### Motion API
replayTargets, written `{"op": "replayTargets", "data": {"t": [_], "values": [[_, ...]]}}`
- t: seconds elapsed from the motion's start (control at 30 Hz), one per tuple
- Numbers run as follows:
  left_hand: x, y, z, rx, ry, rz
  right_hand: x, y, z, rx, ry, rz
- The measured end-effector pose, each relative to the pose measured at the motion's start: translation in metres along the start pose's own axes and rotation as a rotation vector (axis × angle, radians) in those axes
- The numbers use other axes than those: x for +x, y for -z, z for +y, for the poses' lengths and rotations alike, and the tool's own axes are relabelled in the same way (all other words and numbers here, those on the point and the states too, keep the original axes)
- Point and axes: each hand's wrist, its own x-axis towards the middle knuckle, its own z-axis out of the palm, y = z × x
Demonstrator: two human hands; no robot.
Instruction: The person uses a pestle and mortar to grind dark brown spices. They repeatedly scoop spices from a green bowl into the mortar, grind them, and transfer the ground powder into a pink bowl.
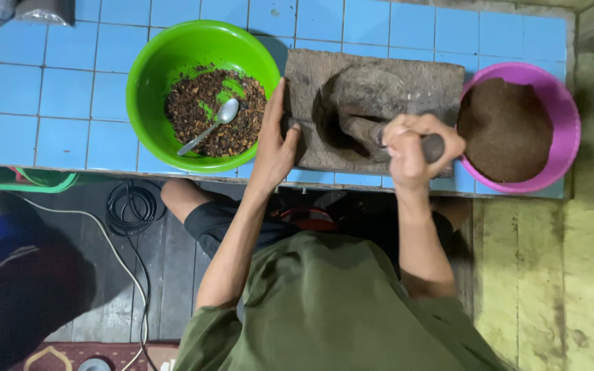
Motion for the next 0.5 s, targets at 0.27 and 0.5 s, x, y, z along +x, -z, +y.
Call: {"op": "replayTargets", "data": {"t": [0.27,0.5], "values": [[-0.007,-0.003,0.001,-0.013,0.032,0.033,0.029,0.011,-0.082,0.024,-0.195,0.005],[-0.006,-0.006,-0.005,-0.027,0.038,0.029,-0.008,-0.001,-0.031,-0.235,0.009,0.167]]}}
